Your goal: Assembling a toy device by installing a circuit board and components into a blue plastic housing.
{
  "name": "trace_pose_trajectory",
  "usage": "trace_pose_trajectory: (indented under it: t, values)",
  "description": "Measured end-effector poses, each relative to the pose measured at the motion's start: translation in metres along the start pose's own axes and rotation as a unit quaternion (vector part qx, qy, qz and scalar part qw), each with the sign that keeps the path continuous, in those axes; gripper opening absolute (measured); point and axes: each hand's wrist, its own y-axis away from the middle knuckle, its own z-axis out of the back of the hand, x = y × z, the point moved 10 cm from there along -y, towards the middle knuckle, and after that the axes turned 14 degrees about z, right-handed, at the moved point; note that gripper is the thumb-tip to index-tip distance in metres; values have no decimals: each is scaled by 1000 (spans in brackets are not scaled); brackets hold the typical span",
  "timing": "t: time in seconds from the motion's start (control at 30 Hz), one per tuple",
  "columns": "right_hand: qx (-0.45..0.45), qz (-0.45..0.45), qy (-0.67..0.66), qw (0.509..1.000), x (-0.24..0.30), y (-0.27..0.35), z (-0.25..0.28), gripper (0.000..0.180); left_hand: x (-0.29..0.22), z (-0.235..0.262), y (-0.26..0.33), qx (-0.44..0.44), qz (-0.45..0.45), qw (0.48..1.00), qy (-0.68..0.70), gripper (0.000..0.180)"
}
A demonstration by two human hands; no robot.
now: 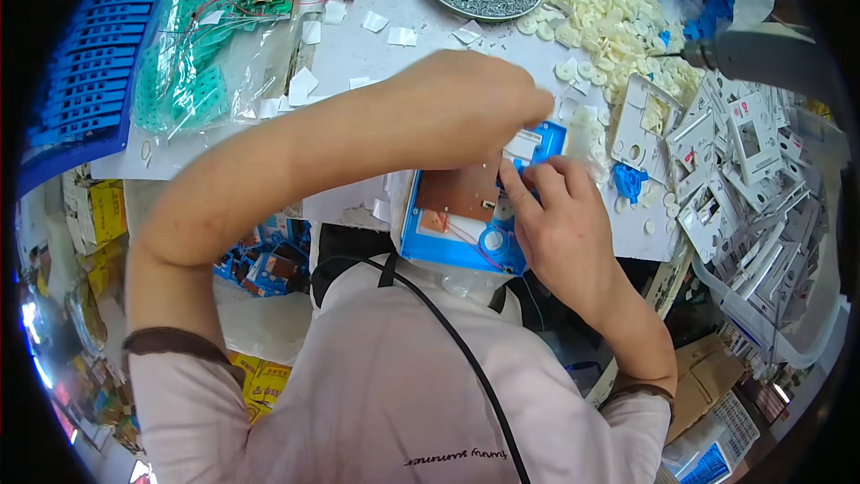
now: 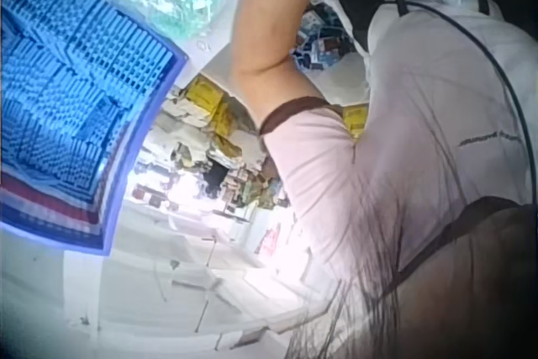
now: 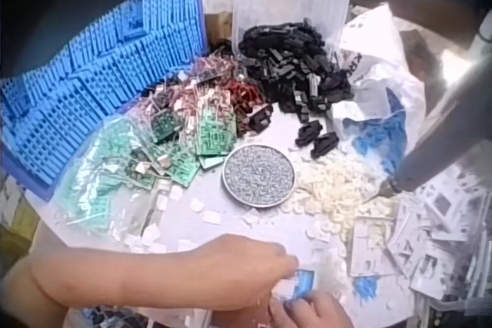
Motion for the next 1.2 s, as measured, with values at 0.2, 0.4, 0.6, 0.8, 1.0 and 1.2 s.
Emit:
trace_pose_trajectory:
  t: [0.2,0.4,0.6,0.8,1.0,1.2]
  values:
    - [21,9,-45,999,-6,-1,1,43,68,49,32,-211,195,950,117,13]
    - [-66,-6,-101,993,-27,-4,15,36,43,16,34,-169,157,971,64,14]
    - [-224,-120,-128,959,-59,-1,28,29,32,17,35,-177,129,970,104,10]
    - [-238,-124,-203,942,-58,-11,19,29,29,18,43,-184,125,970,101,12]
    - [-220,-127,-276,927,-58,-11,16,32,27,17,48,-199,122,966,109,13]
    - [-201,-127,-338,911,-55,-12,7,49,29,14,53,-196,110,963,150,12]
